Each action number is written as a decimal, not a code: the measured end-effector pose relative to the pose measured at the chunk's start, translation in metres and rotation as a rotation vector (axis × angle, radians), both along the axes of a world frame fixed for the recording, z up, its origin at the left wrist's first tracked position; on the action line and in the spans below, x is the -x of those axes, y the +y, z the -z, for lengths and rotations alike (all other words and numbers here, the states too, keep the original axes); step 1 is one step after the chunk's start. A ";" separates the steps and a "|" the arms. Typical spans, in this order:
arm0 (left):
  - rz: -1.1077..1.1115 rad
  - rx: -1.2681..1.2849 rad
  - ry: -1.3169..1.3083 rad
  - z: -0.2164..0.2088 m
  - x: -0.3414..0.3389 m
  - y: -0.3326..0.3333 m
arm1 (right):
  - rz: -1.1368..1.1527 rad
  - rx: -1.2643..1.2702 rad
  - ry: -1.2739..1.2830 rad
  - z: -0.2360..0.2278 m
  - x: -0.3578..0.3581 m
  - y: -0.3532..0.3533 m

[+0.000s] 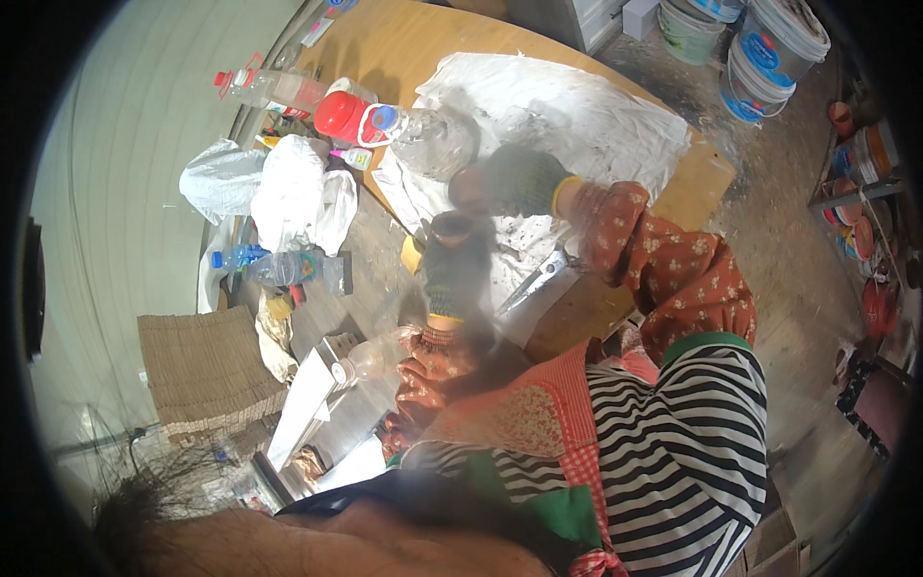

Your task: The person wipes a long wooden plank with a cloth on a workbench, repeatedly flipping and repositioning the plank to clean both sides. The person also wipes a small wooden block with the same cloth.

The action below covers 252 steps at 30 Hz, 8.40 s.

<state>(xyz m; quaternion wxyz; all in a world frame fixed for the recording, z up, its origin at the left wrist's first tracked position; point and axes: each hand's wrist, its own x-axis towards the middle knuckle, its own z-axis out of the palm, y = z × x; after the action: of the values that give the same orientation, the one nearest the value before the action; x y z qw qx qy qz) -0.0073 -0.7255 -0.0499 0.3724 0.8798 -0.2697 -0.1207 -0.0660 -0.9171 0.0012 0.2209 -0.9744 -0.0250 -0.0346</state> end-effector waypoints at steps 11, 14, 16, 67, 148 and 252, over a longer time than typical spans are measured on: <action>-0.040 -0.116 -0.152 0.056 -0.028 0.013 | 0.065 0.056 0.154 0.010 -0.039 0.014; -0.015 -0.172 -0.199 0.072 -0.039 0.018 | -0.046 0.109 0.157 0.015 -0.044 0.003; -0.007 -0.159 -0.220 0.077 -0.040 0.019 | -0.063 0.098 0.149 0.021 -0.038 -0.004; -0.086 0.839 -0.195 -0.014 0.090 0.156 | -0.697 0.451 -0.447 -0.103 0.067 0.173; -0.673 0.402 -0.562 0.021 0.179 0.294 | -1.159 0.201 -0.077 -0.100 0.058 0.333; 0.030 -0.063 0.118 0.020 -0.036 0.008 | -0.020 0.134 0.016 0.032 -0.017 -0.002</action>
<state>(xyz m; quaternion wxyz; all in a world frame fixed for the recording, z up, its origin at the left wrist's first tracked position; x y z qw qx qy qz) 0.0291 -0.7178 -0.0700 0.3578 0.8784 -0.2565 -0.1861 -0.0488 -0.9196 -0.0312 0.1555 -0.9869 -0.0353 -0.0226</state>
